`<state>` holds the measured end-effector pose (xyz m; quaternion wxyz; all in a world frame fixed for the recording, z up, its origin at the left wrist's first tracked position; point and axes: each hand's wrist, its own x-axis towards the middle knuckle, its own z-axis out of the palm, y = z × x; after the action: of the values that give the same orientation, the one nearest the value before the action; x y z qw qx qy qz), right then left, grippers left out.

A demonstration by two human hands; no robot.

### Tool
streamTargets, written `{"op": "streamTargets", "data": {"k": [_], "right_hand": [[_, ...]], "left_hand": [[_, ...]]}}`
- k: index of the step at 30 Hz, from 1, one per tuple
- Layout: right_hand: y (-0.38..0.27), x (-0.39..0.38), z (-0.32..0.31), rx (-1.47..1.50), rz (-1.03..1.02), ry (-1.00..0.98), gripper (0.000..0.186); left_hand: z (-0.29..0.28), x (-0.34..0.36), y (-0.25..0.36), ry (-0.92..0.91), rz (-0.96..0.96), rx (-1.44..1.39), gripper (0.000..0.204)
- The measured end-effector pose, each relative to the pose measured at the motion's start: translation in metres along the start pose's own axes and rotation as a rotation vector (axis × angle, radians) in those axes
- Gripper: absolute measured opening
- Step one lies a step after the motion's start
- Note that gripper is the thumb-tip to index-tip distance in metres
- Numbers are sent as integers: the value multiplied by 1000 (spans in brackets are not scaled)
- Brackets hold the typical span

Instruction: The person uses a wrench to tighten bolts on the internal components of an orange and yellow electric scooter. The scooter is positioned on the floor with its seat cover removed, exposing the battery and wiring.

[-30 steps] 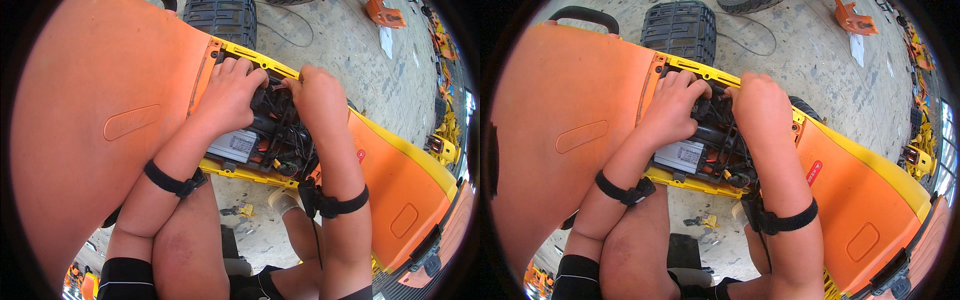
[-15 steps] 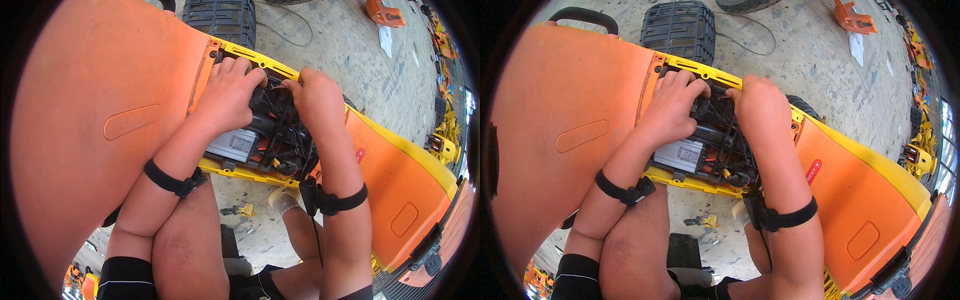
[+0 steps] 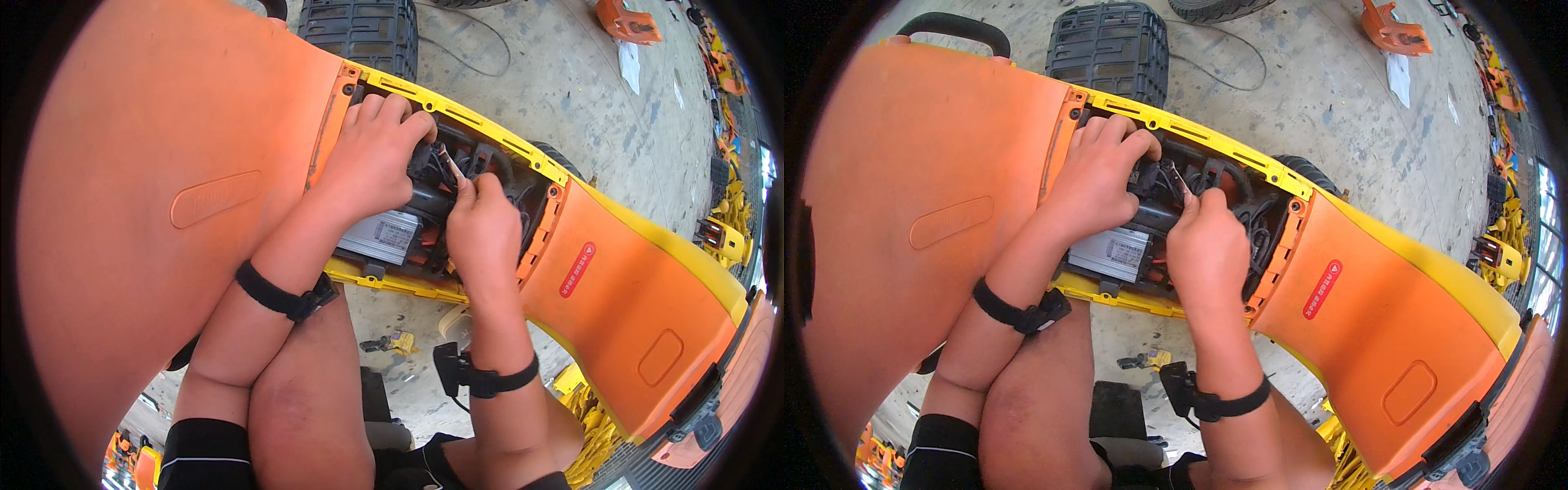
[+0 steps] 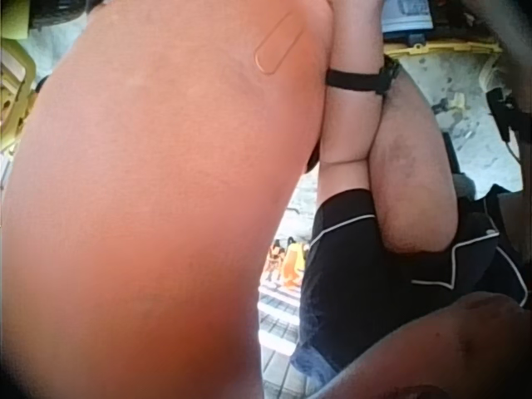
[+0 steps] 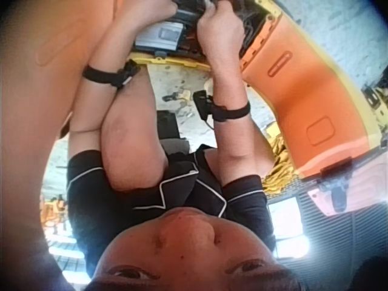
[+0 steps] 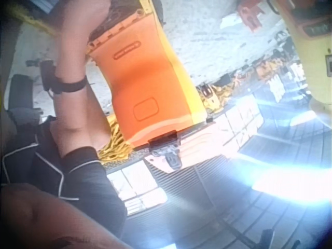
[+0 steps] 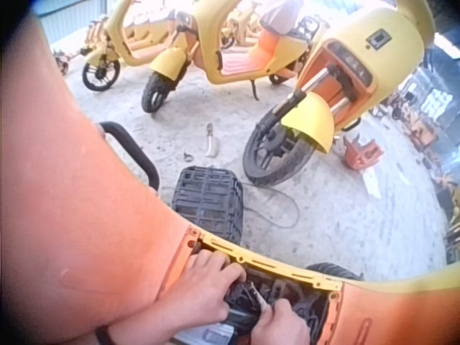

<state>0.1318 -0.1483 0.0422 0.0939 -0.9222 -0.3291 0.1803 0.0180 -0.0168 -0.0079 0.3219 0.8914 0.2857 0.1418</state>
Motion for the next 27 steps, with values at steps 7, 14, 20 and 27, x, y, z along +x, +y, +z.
{"op": "streamTargets", "data": {"k": [7, 14, 20, 27], "right_hand": [[13, 41, -34, -122, -143, -107, 30], [8, 65, -43, -193, -262, -99, 28], [3, 70, -47, -197, -264, -142, 28], [-9, 74, -49, -293, -240, -159, 31]], "left_hand": [[2, 0, -1, 2, -8, 0, 51], [1, 0, -1, -7, -14, -8, 51], [1, 0, 0, -10, -21, 4, 52], [0, 0, 1, -17, -25, 3, 52]]}}
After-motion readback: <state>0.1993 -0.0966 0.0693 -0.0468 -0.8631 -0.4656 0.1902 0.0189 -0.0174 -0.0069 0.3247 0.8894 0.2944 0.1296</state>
